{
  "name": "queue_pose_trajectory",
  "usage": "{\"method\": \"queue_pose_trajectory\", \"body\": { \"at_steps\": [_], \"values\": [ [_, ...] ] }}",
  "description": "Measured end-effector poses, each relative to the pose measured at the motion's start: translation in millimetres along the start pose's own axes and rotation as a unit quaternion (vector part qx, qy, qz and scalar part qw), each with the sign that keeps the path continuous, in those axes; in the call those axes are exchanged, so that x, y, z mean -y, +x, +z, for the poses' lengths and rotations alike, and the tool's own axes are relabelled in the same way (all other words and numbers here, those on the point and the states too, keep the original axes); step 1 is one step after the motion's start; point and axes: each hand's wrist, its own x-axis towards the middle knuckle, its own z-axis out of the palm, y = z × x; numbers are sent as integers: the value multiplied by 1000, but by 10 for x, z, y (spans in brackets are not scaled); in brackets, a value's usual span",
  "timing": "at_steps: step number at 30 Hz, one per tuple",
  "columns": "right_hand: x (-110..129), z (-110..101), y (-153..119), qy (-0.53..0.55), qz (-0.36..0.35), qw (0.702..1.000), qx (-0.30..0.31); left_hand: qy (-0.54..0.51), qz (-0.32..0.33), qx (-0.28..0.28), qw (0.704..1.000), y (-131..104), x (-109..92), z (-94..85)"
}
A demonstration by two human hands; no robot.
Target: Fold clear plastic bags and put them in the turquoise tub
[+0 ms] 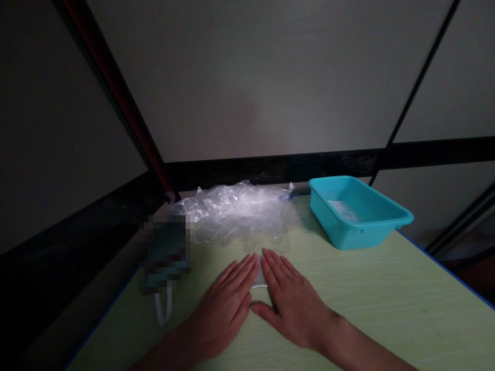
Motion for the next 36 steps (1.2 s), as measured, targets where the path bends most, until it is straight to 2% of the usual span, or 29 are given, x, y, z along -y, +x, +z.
{"method": "queue_pose_trajectory", "body": {
  "at_steps": [9,19,23,28,33,36],
  "values": [
    [-6,18,-5,2,-3,1000,-15,5,7,-21,1000,-3,9,34],
    [-46,-69,-1,53,0,998,20,-31,4,-38,999,-10,28,19],
    [-92,-174,18,43,-13,999,-6,-40,-7,-41,998,-8,24,12],
    [-138,-282,49,8,-85,996,-36,-41,-17,-37,998,-11,5,-7],
    [-178,-177,49,-17,-123,987,-103,-38,-17,-35,999,-2,-6,-20],
    [-198,-102,39,-19,-128,984,-122,-37,-11,-44,998,-1,-10,-22]
  ]
}}
